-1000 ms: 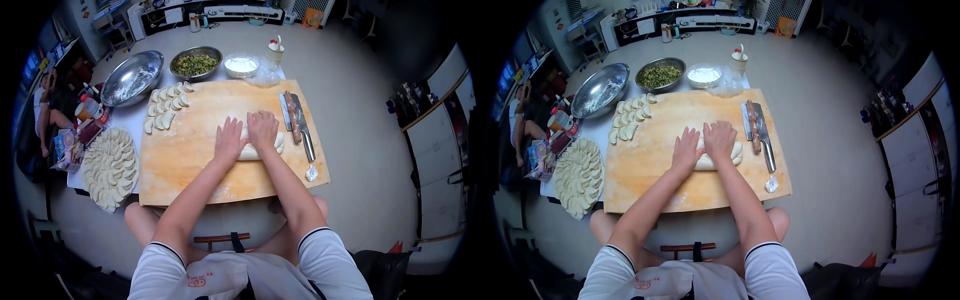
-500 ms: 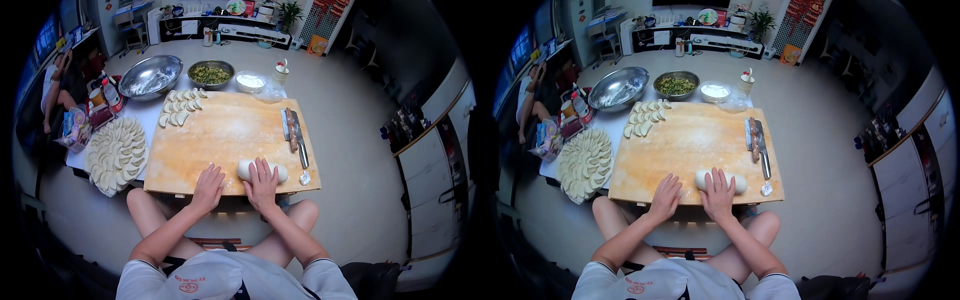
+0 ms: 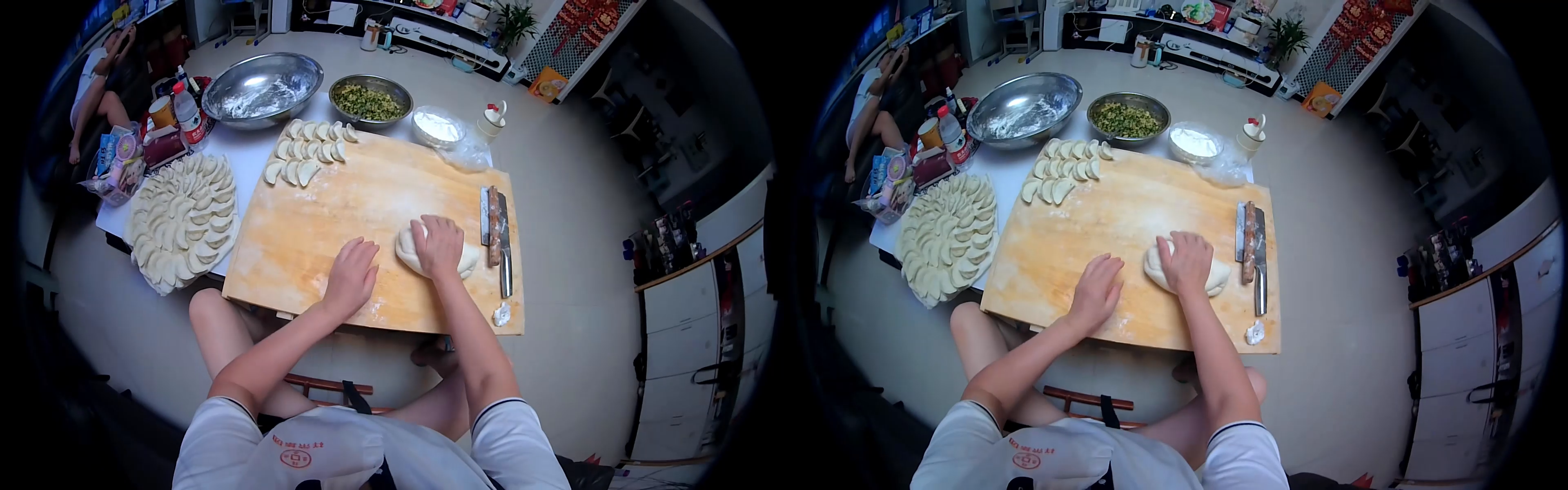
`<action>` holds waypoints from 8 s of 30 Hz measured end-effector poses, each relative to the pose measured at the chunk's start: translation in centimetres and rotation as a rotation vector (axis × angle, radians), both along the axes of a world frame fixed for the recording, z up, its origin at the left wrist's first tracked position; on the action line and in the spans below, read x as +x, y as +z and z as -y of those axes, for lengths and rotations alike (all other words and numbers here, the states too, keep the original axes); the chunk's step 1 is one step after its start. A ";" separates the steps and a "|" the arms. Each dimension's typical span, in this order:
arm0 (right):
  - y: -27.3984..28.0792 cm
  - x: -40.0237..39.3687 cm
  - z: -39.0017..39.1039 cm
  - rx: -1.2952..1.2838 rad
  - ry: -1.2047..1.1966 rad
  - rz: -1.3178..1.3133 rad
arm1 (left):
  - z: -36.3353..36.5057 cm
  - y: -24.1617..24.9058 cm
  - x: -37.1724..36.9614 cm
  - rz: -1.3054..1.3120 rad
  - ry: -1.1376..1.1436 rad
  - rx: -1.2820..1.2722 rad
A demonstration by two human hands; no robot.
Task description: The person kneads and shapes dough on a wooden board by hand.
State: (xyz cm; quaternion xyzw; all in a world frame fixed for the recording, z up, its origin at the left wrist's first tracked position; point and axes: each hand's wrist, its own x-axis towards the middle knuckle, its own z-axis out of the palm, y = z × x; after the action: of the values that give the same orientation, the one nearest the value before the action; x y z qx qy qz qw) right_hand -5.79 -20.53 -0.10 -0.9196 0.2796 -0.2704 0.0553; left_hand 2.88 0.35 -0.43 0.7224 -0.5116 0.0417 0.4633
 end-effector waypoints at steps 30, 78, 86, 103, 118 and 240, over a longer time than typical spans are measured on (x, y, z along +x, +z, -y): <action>-0.7 1.5 -1.2 -0.091 -0.058 -0.187 | -5.1 1.2 8.4 0.168 -0.019 -0.069; 0.4 5.4 4.1 0.081 -0.340 -0.298 | -7.3 0.7 5.7 0.201 -0.318 0.001; 1.4 -3.5 -9.4 -0.186 -0.009 -0.089 | -8.1 2.8 1.7 0.227 -0.352 0.019; 0.1 -0.8 0.8 0.026 -0.016 -0.200 | 14.1 1.6 1.4 0.010 -0.222 0.303; 0.0 0.2 1.9 0.020 -0.100 -0.208 | 14.5 1.7 2.6 -0.078 -0.159 0.438; -0.3 4.2 3.5 0.207 -0.223 -0.033 | 11.9 -2.1 -1.4 -0.013 0.089 0.312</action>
State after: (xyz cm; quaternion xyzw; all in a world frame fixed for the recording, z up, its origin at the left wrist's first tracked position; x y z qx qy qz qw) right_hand -1.56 -24.02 -0.39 -0.8765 0.4075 -0.2293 0.1149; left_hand 1.44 -11.58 -2.52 0.8079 -0.4764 -0.0223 0.3462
